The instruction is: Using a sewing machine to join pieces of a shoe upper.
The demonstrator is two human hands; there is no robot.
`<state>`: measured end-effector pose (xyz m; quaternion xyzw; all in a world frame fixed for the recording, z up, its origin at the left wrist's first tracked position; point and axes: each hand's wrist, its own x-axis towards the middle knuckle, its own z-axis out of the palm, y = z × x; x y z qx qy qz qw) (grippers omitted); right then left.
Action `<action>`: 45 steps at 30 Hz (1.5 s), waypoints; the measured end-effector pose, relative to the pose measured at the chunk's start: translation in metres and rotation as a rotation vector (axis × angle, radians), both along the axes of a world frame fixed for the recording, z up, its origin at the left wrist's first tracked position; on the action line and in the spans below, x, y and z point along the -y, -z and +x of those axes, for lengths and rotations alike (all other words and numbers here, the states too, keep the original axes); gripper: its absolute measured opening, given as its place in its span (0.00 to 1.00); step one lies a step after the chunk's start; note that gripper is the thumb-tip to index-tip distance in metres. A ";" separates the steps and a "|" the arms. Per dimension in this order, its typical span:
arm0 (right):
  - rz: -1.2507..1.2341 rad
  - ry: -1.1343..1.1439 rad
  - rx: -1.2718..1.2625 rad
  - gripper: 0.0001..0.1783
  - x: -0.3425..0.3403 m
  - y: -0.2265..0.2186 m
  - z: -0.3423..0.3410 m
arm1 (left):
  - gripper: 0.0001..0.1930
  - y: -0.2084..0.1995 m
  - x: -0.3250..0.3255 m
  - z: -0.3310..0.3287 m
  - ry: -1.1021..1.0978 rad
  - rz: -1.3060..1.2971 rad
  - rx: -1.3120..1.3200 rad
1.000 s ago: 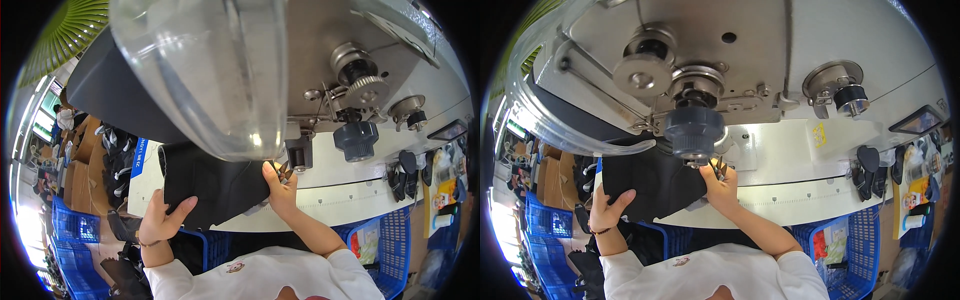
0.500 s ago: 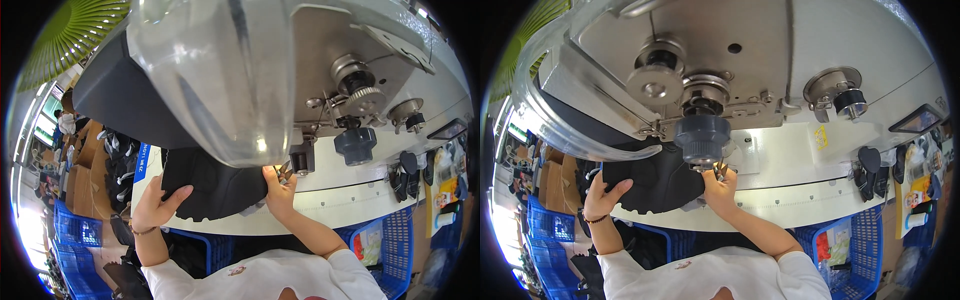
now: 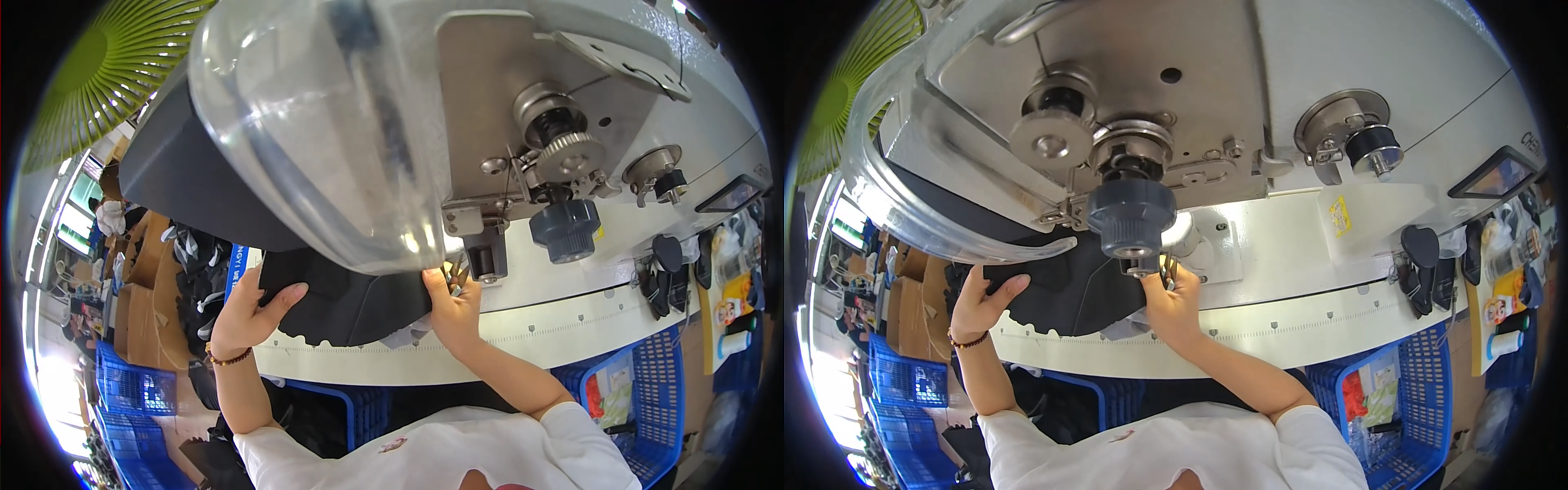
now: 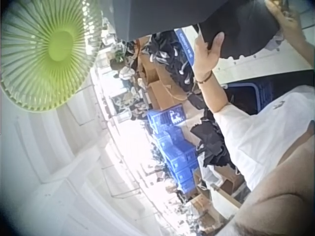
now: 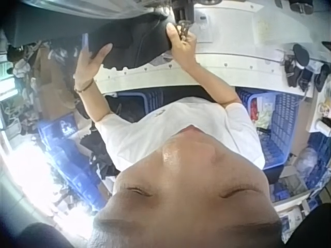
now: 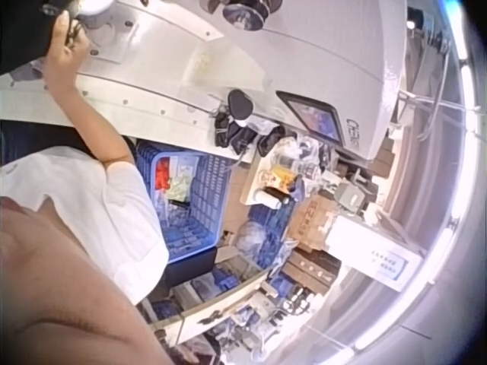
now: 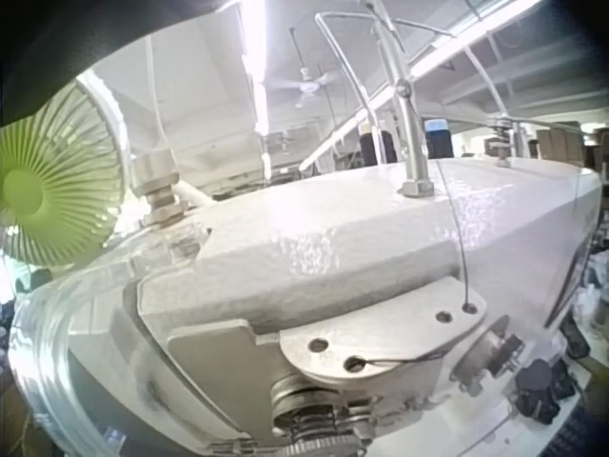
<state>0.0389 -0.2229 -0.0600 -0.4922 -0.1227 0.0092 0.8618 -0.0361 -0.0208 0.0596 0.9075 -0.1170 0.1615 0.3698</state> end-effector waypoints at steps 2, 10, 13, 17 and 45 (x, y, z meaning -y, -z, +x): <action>-0.026 -0.190 -0.096 0.09 0.010 -0.003 0.001 | 0.08 -0.006 0.002 0.002 -0.011 -0.013 -0.050; 0.007 -0.236 -0.140 0.09 0.005 -0.005 0.000 | 0.13 -0.005 -0.019 0.018 0.031 -0.219 -0.163; -0.024 -0.254 -0.161 0.09 0.004 -0.008 -0.001 | 0.11 -0.007 -0.037 0.032 0.060 0.030 -0.131; -0.008 -0.247 -0.167 0.11 -0.001 -0.012 -0.003 | 0.09 -0.009 -0.051 0.040 0.061 0.054 -0.124; -0.188 -0.387 -0.079 0.16 0.021 -0.036 0.015 | 0.24 0.158 0.089 0.016 -0.053 -0.814 -0.038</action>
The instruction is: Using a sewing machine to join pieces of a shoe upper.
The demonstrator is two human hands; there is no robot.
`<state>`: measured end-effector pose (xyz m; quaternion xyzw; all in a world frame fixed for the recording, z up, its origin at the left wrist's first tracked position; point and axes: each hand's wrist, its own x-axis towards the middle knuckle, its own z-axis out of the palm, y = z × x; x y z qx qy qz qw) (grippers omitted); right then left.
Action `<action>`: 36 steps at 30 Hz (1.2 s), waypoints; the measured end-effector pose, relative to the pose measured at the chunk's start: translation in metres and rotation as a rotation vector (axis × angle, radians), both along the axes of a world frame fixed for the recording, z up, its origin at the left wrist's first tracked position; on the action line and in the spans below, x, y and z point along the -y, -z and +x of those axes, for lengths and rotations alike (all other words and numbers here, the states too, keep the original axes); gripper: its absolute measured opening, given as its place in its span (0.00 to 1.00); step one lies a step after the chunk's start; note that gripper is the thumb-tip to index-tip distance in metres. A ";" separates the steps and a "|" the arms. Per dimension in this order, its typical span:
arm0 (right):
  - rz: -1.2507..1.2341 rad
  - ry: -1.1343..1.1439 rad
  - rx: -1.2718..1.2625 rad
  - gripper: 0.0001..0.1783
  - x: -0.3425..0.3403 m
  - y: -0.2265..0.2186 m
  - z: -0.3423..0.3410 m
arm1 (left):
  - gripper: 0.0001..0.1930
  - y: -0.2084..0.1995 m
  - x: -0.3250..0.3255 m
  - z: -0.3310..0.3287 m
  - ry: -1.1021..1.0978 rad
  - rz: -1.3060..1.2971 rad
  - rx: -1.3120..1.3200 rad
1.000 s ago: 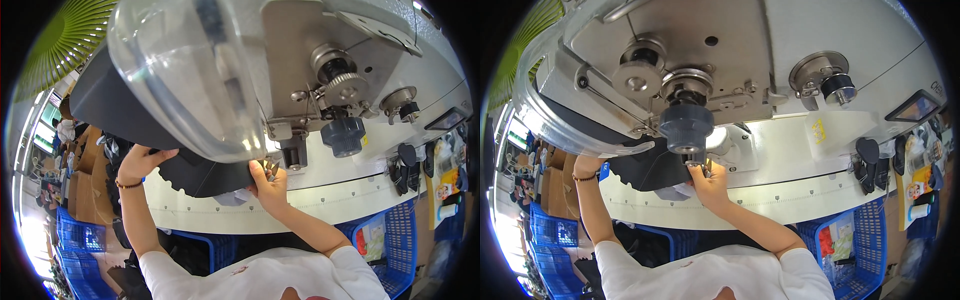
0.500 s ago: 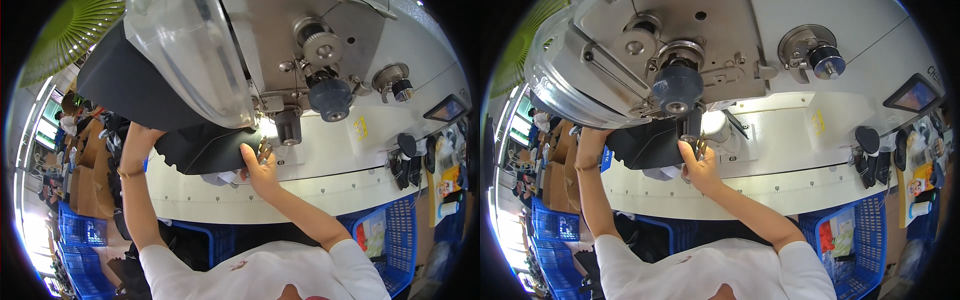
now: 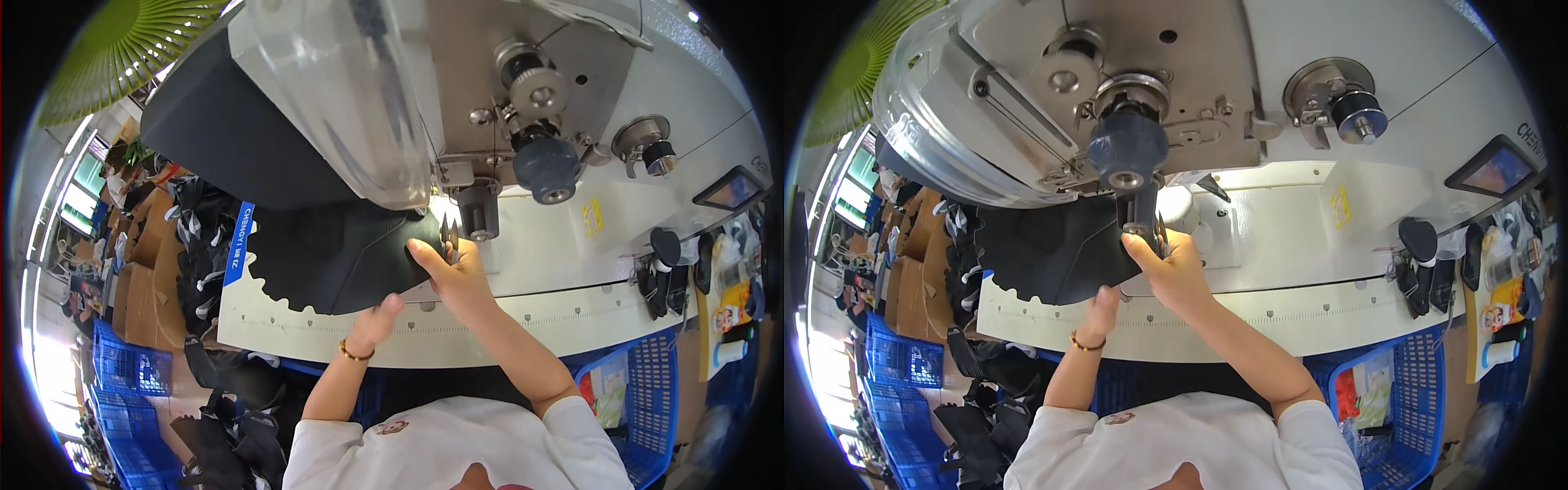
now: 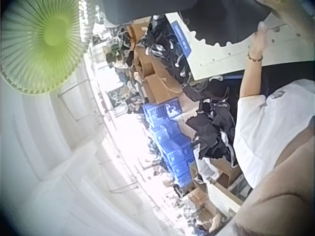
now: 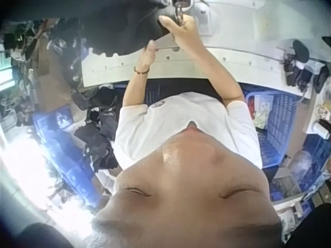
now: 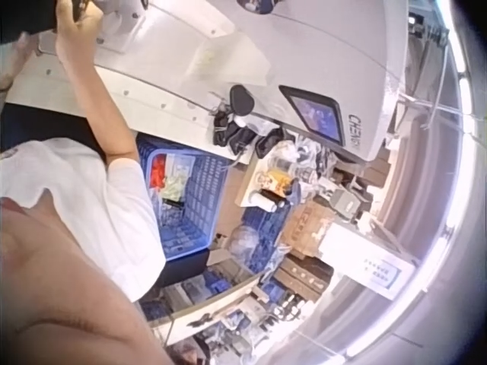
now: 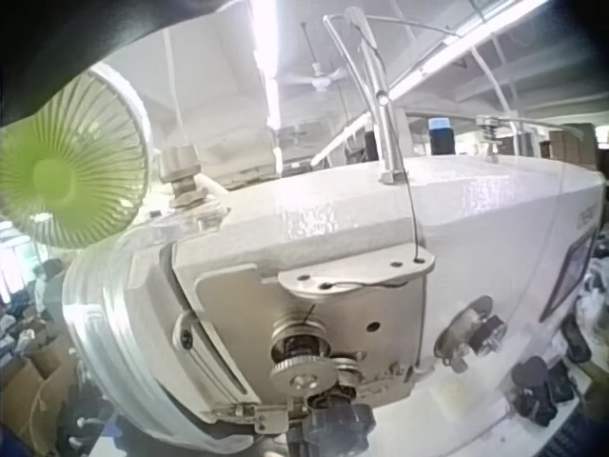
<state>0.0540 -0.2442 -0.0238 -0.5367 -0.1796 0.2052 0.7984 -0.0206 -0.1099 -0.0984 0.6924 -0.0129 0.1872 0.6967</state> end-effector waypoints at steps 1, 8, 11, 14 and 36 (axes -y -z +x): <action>0.002 0.001 0.004 0.16 0.000 0.000 0.000 | 0.23 -0.003 -0.007 0.007 0.071 -0.076 0.105; -0.144 0.262 0.355 0.17 -0.014 0.029 0.000 | 0.16 -0.029 0.005 0.014 -0.085 -0.268 0.031; -0.140 0.266 0.335 0.18 -0.014 0.030 -0.003 | 0.10 -0.038 0.020 0.016 -0.192 -0.539 -0.022; -0.126 0.201 0.249 0.20 -0.009 0.032 -0.007 | 0.09 -0.032 0.021 0.021 -0.334 -0.198 0.095; -0.118 0.144 0.177 0.15 -0.002 0.013 -0.002 | 0.25 -0.154 0.003 -0.037 -0.625 0.625 0.117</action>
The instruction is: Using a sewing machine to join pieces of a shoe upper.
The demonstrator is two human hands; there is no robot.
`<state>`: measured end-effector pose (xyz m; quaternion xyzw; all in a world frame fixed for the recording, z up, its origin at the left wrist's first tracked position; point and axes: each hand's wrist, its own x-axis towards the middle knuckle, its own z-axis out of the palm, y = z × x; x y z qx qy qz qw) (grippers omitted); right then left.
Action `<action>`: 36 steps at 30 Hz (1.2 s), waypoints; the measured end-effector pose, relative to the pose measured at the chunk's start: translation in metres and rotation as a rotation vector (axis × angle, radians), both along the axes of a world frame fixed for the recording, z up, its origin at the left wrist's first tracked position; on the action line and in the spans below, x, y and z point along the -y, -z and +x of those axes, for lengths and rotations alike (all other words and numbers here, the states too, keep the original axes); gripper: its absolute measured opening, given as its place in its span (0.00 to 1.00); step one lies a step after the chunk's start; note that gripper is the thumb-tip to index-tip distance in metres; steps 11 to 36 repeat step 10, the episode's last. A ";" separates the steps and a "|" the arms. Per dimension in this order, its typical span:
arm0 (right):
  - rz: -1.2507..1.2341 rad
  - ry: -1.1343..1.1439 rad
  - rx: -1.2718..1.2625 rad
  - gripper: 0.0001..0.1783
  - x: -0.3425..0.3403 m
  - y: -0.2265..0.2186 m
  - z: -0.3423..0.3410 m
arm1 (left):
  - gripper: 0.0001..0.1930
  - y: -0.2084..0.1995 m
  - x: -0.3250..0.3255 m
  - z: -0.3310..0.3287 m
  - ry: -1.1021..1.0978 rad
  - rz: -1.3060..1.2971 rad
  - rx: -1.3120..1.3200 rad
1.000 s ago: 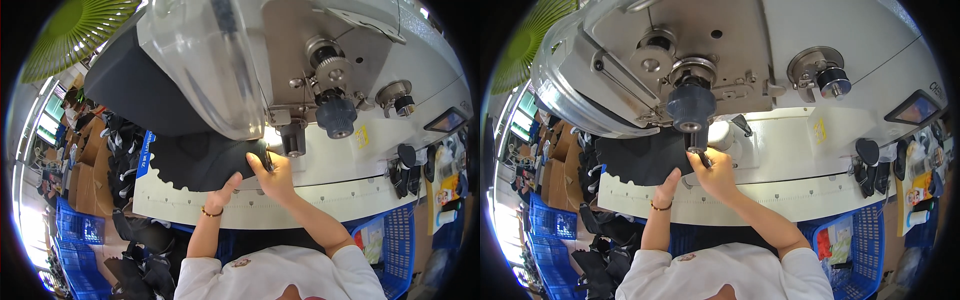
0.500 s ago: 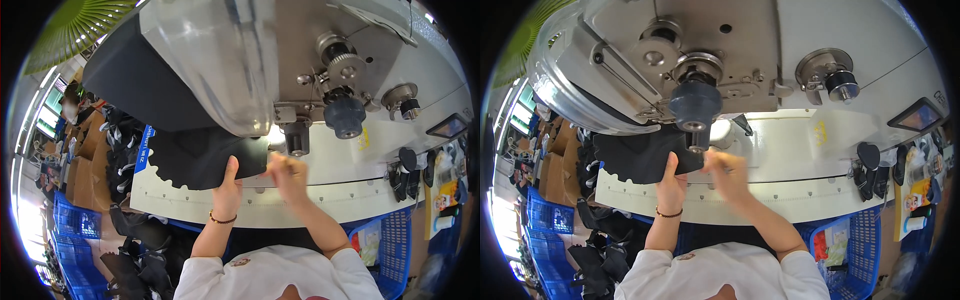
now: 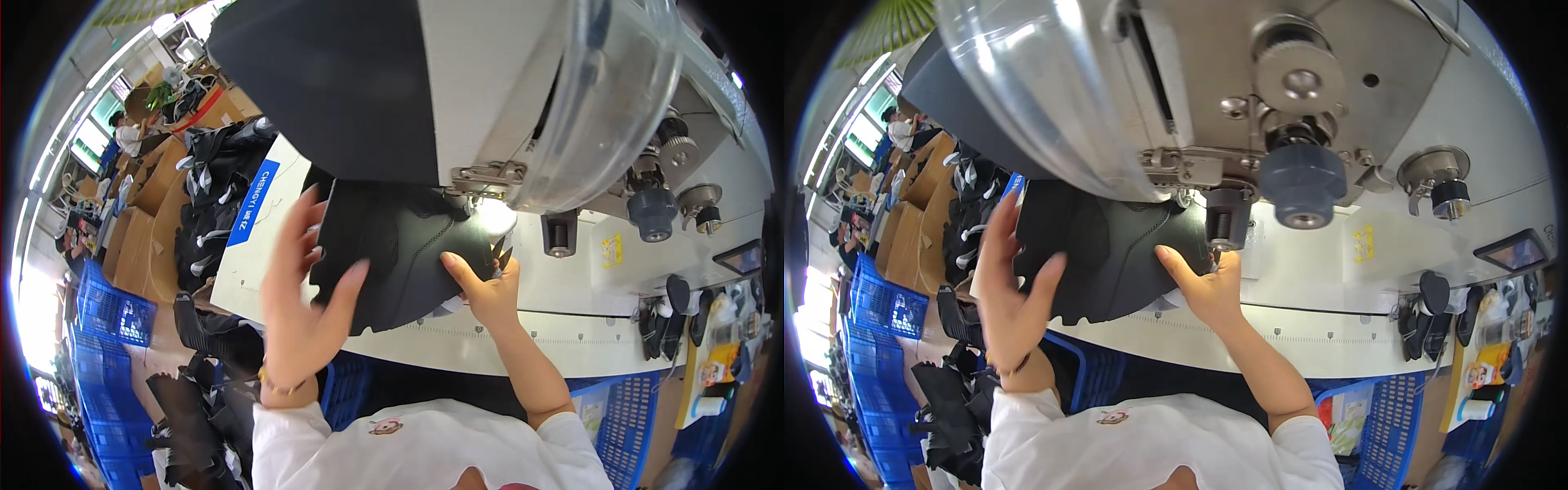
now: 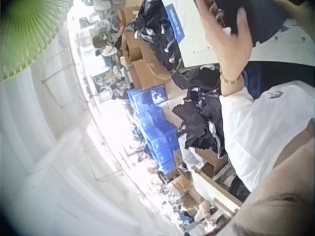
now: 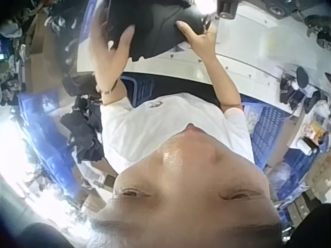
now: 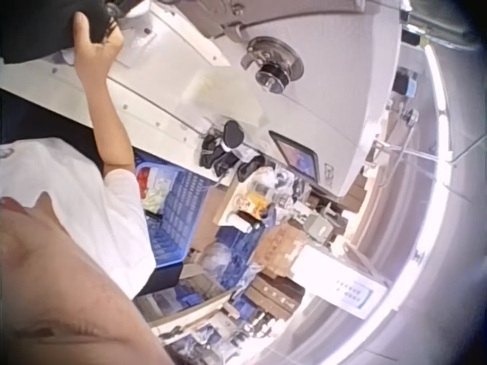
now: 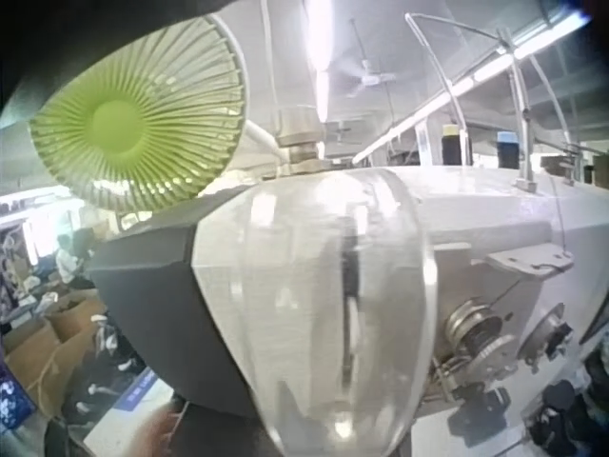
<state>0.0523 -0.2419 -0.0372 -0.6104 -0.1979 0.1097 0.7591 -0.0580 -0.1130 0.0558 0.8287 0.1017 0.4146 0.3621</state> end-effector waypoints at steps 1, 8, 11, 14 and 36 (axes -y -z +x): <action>0.018 0.003 -0.023 0.12 0.001 -0.002 -0.001 | 0.21 -0.005 -0.005 0.008 -0.024 0.032 -0.107; 0.198 -0.023 -0.090 0.10 -0.031 0.008 -0.013 | 0.11 0.029 -0.132 0.069 0.048 0.059 -0.142; 0.249 0.025 -0.051 0.10 -0.041 0.010 -0.010 | 0.09 0.017 -0.140 0.104 0.085 0.606 0.166; 0.249 0.025 -0.051 0.10 -0.041 0.010 -0.010 | 0.09 0.017 -0.140 0.104 0.085 0.606 0.166; 0.249 0.025 -0.051 0.10 -0.041 0.010 -0.010 | 0.09 0.017 -0.140 0.104 0.085 0.606 0.166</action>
